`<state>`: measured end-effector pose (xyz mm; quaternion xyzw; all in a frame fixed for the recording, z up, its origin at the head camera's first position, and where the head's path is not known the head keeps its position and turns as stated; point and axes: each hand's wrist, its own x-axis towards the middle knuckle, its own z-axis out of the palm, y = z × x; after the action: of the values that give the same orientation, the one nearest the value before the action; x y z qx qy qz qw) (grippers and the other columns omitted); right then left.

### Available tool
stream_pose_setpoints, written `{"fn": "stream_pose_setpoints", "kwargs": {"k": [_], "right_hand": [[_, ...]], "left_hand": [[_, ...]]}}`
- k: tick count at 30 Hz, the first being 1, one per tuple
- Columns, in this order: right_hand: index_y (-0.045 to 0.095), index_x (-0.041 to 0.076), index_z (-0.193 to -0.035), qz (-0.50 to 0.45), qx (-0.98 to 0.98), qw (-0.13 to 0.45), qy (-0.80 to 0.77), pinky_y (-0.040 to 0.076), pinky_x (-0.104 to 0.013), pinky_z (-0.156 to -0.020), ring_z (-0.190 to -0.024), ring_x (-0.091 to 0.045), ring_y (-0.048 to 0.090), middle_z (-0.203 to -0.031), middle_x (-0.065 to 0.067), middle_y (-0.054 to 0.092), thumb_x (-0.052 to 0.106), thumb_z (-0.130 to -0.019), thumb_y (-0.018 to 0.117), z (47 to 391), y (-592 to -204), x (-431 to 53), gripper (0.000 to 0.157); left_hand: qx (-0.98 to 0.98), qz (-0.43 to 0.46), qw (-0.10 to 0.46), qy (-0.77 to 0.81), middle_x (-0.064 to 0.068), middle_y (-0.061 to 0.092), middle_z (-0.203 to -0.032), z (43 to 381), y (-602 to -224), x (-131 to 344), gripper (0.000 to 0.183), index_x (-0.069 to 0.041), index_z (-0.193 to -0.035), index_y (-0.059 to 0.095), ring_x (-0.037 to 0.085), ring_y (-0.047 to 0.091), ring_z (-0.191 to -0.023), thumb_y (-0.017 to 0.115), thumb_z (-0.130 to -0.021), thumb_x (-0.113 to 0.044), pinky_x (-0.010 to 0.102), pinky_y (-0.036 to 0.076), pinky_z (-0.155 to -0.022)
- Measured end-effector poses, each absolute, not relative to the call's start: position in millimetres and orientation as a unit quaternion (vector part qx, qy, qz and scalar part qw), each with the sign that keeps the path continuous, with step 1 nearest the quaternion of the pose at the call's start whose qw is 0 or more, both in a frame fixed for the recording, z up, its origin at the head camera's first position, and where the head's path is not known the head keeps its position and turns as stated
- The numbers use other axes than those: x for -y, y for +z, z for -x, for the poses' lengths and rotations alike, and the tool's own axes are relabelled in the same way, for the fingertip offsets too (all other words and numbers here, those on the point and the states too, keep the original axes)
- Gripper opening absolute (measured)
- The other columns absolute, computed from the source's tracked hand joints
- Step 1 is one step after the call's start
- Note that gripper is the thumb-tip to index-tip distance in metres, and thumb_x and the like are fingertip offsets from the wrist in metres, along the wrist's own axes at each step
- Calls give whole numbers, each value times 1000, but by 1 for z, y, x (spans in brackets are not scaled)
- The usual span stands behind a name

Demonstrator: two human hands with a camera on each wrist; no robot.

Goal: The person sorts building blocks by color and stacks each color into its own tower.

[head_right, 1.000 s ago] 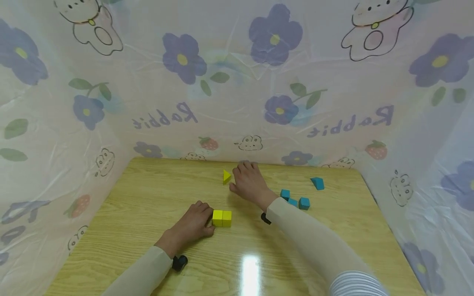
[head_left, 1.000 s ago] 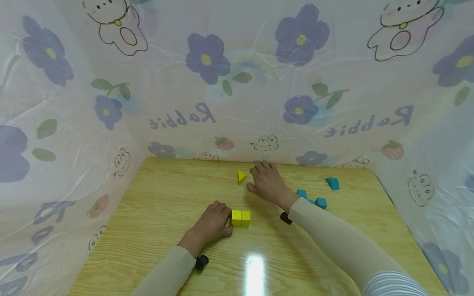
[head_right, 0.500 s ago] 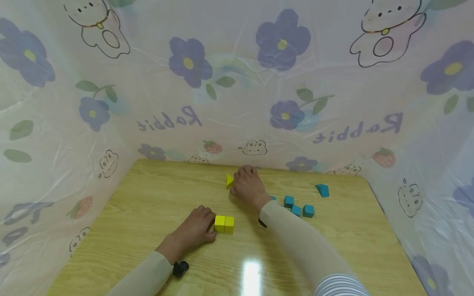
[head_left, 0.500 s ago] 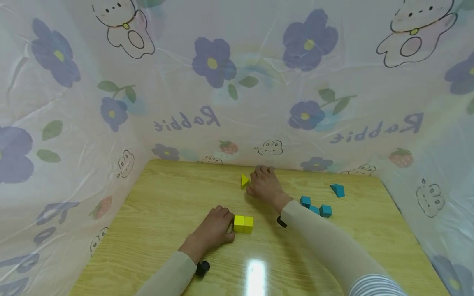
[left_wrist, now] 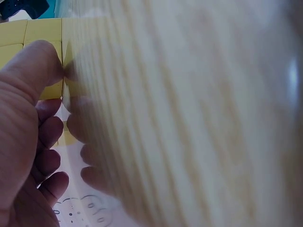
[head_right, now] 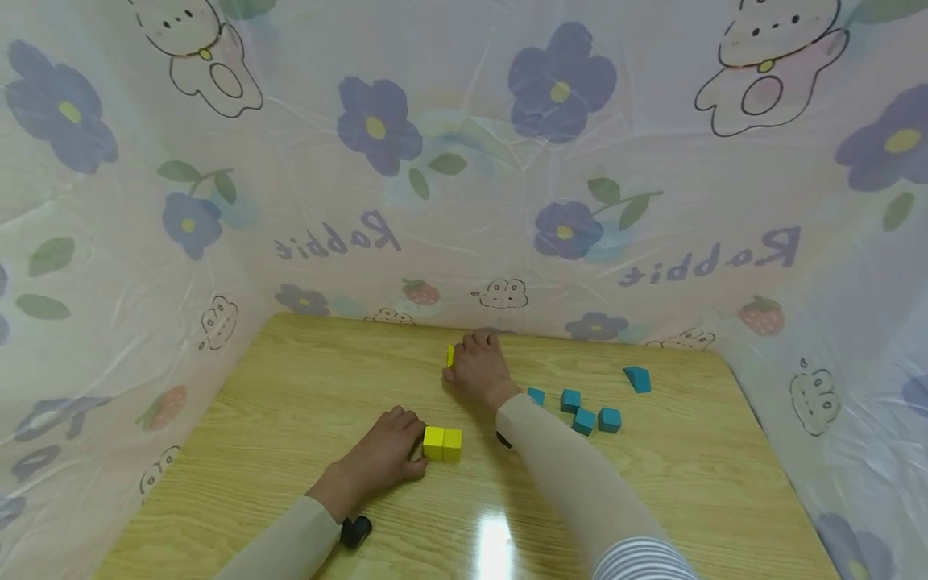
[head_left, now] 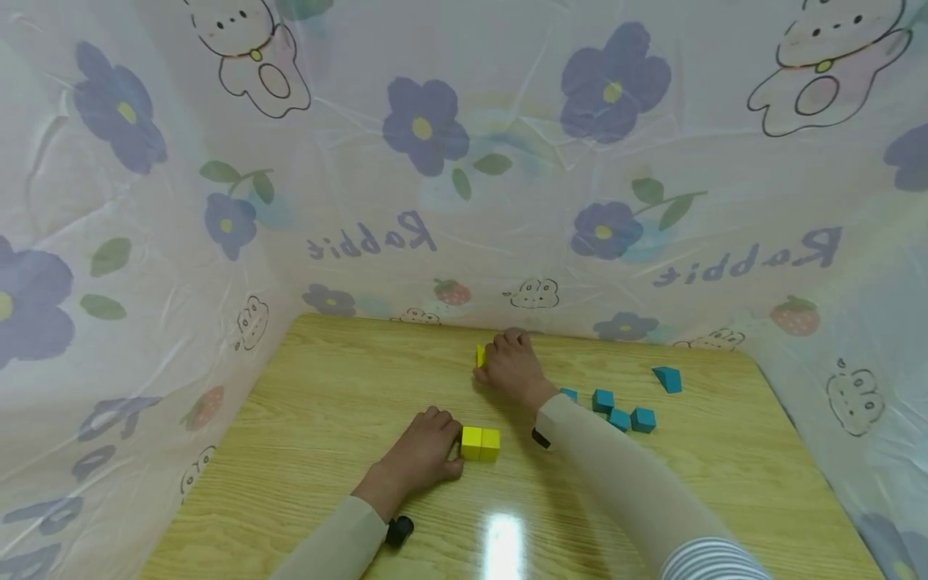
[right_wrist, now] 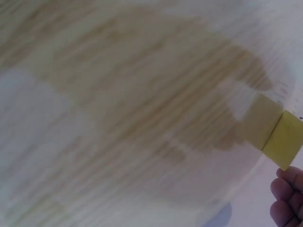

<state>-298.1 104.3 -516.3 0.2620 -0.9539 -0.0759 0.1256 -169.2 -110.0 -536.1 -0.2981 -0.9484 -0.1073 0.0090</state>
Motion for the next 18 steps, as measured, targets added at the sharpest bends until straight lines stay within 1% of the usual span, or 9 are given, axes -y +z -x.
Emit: {"fn": "stream_pose_setpoints", "kwargs": {"k": [5, 9, 10, 14, 16, 18], "right_hand": [[65, 1, -98, -258, 957, 111, -76, 43, -52, -92, -107, -36, 55, -100, -14, 62, 47, -105, 57, 298, -519, -104, 47], [66, 2, -107, -286, 948, 122, -74, 44, -50, -93, -105, -33, 54, -105, -12, 63, 44, -103, 64, 294, -516, -106, 42], [66, 3, -109, -300, 942, 128, -80, 44, -49, -94, -105, -32, 54, -107, -11, 63, 42, -103, 66, 292, -514, -107, 39], [60, 5, -111, -370, 902, 174, -141, 47, -44, -92, -102, -28, 53, -109, -9, 61, 24, -108, 61, 283, -514, -114, 19], [58, 6, -111, -396, 881, 197, -171, 47, -42, -90, -100, -27, 53, -109, -8, 60, 15, -110, 54, 279, -517, -118, 10], [58, 7, -112, -410, 867, 213, -189, 46, -40, -89, -99, -25, 52, -110, -7, 60, 13, -110, 52, 277, -520, -121, 9]], "left_hand": [[947, 302, 14, -106, -5, 62, -101, 168, -536, 109, 30, -15, -109, 68, 14, 47, -93, 75, -93, -39, 35, 46, -88], [948, 303, 14, -101, -4, 63, -103, 168, -535, 109, 32, -14, -111, 68, 14, 48, -94, 75, -93, -39, 35, 46, -89], [948, 302, 13, -101, -4, 63, -104, 169, -535, 109, 32, -14, -112, 68, 14, 48, -95, 75, -93, -40, 35, 46, -89], [949, 299, 7, -97, -4, 64, -105, 169, -535, 109, 33, -14, -113, 68, 14, 48, -95, 75, -93, -40, 35, 46, -90], [950, 298, 6, -96, -4, 63, -105, 170, -536, 109, 33, -15, -112, 68, 14, 47, -95, 74, -93, -41, 35, 46, -90], [950, 297, 5, -94, -4, 63, -105, 170, -536, 109, 33, -15, -112, 68, 15, 47, -95, 74, -93, -41, 35, 45, -90]]}}
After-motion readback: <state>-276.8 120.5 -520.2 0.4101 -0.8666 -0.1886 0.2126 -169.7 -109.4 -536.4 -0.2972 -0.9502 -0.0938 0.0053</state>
